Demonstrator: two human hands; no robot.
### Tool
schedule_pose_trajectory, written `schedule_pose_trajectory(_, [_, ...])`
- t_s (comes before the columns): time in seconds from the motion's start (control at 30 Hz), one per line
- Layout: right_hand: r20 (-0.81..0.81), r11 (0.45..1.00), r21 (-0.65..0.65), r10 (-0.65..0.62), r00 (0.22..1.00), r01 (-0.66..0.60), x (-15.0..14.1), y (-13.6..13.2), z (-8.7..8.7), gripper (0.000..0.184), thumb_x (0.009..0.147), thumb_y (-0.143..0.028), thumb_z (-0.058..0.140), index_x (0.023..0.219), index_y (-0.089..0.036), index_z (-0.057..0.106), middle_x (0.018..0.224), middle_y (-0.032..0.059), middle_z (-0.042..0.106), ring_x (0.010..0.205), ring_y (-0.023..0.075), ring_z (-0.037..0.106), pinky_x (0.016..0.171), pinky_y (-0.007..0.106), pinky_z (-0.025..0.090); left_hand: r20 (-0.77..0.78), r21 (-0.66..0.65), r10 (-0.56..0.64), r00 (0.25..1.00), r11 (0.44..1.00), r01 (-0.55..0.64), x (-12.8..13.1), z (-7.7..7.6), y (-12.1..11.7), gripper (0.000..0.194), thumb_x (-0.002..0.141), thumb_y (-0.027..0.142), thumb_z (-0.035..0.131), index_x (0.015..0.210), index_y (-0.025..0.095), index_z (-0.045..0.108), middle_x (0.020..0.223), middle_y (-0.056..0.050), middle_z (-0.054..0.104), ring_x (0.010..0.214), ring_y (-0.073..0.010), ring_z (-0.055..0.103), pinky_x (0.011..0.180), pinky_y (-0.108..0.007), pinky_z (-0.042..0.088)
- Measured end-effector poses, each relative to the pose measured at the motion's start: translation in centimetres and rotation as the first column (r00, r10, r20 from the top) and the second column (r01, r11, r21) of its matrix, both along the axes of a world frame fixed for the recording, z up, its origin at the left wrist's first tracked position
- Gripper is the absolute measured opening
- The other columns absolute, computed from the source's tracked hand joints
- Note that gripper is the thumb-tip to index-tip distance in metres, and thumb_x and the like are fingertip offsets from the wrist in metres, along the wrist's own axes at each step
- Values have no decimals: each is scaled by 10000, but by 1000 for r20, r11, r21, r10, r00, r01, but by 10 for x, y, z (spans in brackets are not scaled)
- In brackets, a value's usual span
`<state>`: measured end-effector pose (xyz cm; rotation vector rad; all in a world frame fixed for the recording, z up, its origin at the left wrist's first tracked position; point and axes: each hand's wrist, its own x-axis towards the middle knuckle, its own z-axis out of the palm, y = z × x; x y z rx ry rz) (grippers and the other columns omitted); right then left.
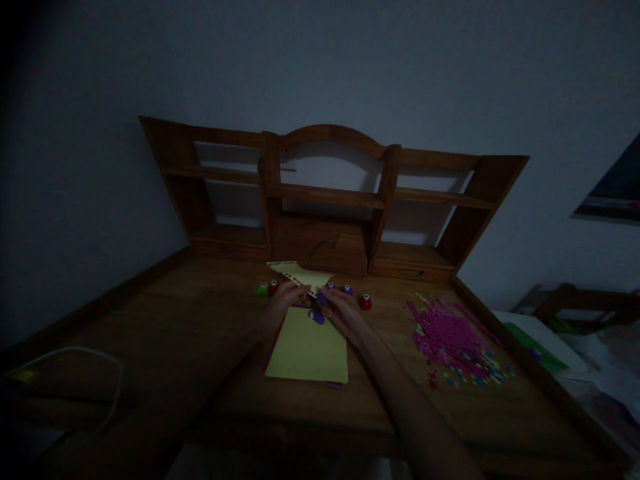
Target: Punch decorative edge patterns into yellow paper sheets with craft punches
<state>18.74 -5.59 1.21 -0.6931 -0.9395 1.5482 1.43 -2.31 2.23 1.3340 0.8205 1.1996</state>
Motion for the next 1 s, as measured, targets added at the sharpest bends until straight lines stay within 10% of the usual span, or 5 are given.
schedule_pose_trajectory(1.0, [0, 998, -54, -8, 1000, 8, -3, -3, 4, 185, 721, -303, 839, 779, -187, 707, 753, 1, 639, 610, 103, 524, 513, 231, 383, 46, -40, -193, 980, 980, 195, 1, -7, 3, 229, 746, 337, 738, 832, 127, 705, 858, -89, 723, 764, -200, 683, 740, -320, 540])
